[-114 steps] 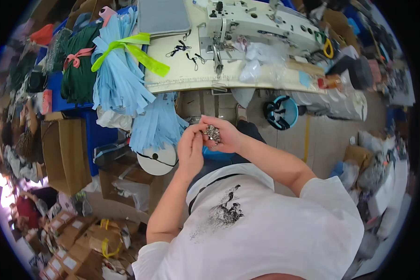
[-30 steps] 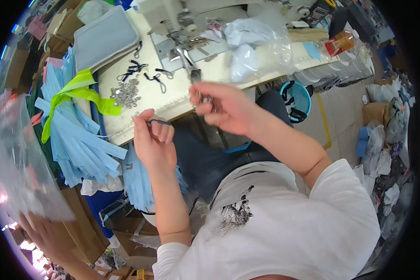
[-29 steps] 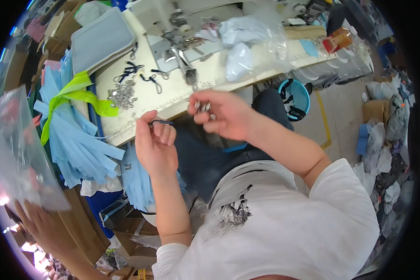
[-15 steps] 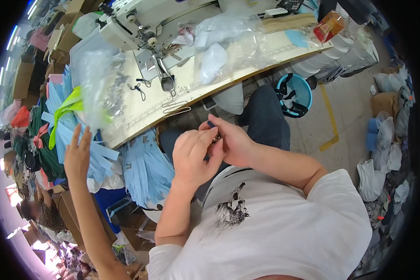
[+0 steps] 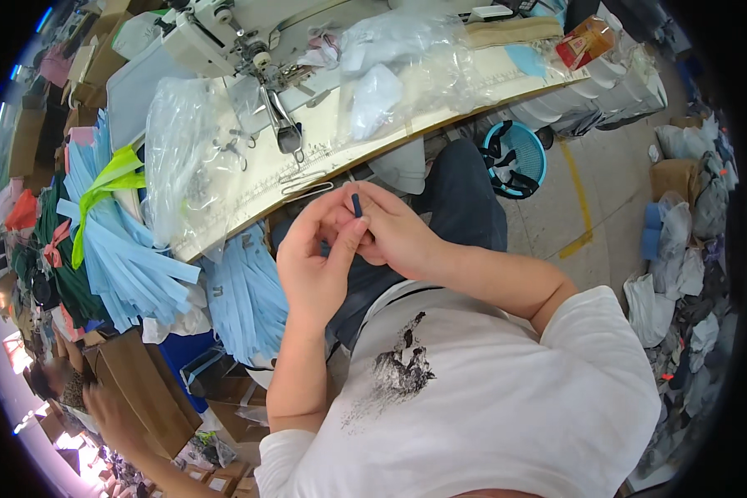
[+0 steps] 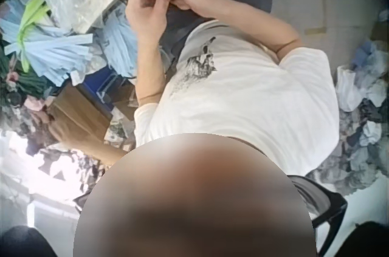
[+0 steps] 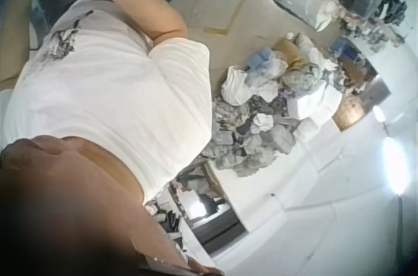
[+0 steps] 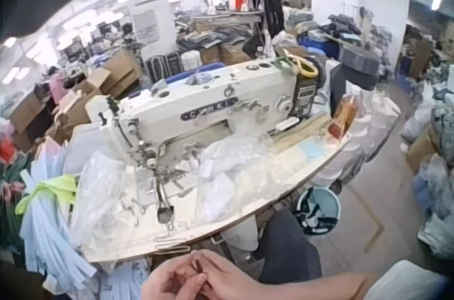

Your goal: Assembling small metal sliders onto fabric or plastic straps.

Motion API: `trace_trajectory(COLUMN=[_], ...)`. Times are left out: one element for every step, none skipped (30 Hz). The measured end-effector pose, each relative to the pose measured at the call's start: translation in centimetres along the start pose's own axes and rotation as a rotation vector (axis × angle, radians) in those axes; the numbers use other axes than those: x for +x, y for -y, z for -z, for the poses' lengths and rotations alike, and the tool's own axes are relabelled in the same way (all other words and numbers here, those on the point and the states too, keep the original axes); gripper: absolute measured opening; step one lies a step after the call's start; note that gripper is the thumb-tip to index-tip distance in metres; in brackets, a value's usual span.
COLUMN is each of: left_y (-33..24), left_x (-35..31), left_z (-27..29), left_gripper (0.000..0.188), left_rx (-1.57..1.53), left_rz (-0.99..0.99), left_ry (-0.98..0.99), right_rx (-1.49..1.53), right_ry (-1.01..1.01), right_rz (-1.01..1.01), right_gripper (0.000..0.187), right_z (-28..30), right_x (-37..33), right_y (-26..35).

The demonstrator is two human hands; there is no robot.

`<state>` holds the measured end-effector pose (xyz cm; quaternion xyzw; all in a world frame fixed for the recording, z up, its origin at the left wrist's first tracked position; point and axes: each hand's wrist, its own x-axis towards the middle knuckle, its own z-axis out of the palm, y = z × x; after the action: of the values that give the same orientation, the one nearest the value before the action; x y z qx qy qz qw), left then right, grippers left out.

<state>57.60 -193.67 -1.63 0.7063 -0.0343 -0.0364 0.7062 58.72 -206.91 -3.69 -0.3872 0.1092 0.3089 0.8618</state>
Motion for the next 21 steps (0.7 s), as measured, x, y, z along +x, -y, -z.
trace_trajectory(left_y=[0.1,0.3,0.3,0.3,0.2,0.1,-0.1,0.0,0.1,0.2,0.2,0.3,0.4,0.5,0.5,0.6,1.0,1.1,1.2,1.2,1.2], left_x=[-0.1,-0.3,-0.3,-0.3,-0.2,-0.2,-0.3,-0.4,-0.5,-0.6,-0.8,-0.9,-1.0,-1.2,-1.3,-1.4,-1.5,-1.5,-1.6,-1.7,-1.8], left_z=[0.2,0.3,0.5,0.9,1.5,2.0,2.2,2.3,2.4,2.5,2.6,2.8,3.0,3.0,3.0,2.9,2.9,2.8,2.6,2.3,2.0], left_gripper=[0.032,0.029,0.026,0.026,0.024,0.023,0.023,0.023,0.023,0.022,0.020,0.020,0.019,0.018,0.016,0.016,0.017,0.019,0.019,0.022,0.026], left_rx=[-0.003,-0.060,-0.115,-0.117,-0.186,-0.254,-0.306,-0.308,-0.413,-0.518,-0.547,-0.550,-0.613,-0.675,-0.686,-0.689,-0.710,-0.731,-0.734,-0.703,-0.673], left_rz=[0.000,0.021,0.040,0.040,0.048,0.058,0.063,0.066,0.091,0.116,0.088,0.093,0.110,0.128,0.171,0.173,0.183,0.193,0.195,0.218,0.242], left_ry=[-0.008,-0.018,-0.026,-0.034,-0.081,-0.125,-0.120,-0.124,-0.140,-0.154,-0.142,-0.141,-0.134,-0.128,-0.147,-0.145,-0.106,-0.065,-0.060,-0.074,-0.087], right_rx=[-0.006,0.069,0.144,0.139,0.173,0.209,0.233,0.232,0.222,0.212,0.212,0.167,0.122,0.122,0.117,0.111,0.110,0.127,0.142,0.141,0.199], right_ry=[0.002,0.073,0.144,0.147,0.127,0.105,0.137,0.136,0.117,0.097,0.094,0.080,0.064,0.058,0.074,0.089,0.085,0.115,0.146,0.140,0.230], right_rz=[-0.006,-0.035,-0.064,-0.070,-0.103,-0.134,-0.128,-0.133,-0.120,-0.107,-0.111,-0.105,-0.099,-0.100,-0.098,-0.097,-0.097,-0.092,-0.087,-0.085,-0.086], right_gripper=[0.023,0.023,0.023,0.023,0.024,0.025,0.024,0.024,0.022,0.021,0.021,0.020,0.019,0.019,0.021,0.022,0.022,0.025,0.028,0.028,0.031], right_z=[0.1,0.4,0.7,0.8,0.9,1.0,1.4,1.4,1.2,1.1,0.9,0.8,0.8,1.2,1.6,1.9,2.3,2.8,3.2,3.7,4.3], right_x=[0.1,0.1,0.2,0.3,0.4,0.5,0.5,0.6,0.6,0.5,0.3,0.1,-0.1,-0.3,-0.5,-0.7,-0.8,-1.0,-1.1,-1.2,-1.3], right_y=[-0.1,-0.1,0.1,0.3,0.5,0.7,0.9,0.9,1.1,1.3,1.6,2.0,2.3,2.4,2.6,2.8,2.8,2.8,2.8,2.5,2.2])
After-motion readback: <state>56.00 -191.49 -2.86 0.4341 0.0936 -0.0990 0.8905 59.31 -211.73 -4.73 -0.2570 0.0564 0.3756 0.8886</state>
